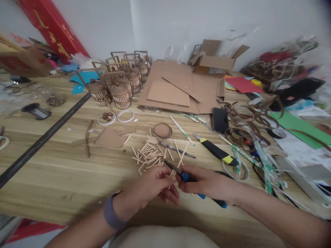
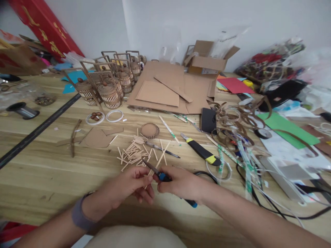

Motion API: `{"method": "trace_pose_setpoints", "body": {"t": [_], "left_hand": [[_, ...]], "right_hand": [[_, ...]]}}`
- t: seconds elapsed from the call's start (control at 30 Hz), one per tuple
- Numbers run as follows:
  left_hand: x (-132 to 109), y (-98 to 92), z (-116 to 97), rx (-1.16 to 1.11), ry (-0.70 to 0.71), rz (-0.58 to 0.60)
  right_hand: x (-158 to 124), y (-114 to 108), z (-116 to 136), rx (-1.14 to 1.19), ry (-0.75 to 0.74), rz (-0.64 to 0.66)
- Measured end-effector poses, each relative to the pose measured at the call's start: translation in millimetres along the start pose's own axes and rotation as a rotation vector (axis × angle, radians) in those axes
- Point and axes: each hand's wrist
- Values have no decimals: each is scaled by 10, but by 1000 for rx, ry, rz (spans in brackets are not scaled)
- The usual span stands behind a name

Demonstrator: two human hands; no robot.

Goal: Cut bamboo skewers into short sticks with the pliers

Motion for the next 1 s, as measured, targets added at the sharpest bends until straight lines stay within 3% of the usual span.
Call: {"method": "trace_pose_setpoints", "body": {"t": [0.27, 0.7, 0.87, 1.0], "left_hand": [[-5, 5, -15, -9, -1, 11], [-27, 8, 0, 40, 26, 49], [-48, 31, -17, 113, 47, 43], [-57, 24, -15, 109, 74, 68]], "right_hand": [[14, 24, 30, -125, 10, -10], [82, 133, -125, 77, -61, -27], [74, 137, -113, 68, -67, 3], [39, 86, -67, 140, -60, 99]]}}
Point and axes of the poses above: each hand's wrist, its own x-axis towards the middle knuckle, its own y-axis out of the palm, z = x × y, and after that the axes turned 11 degrees about y, right-handed
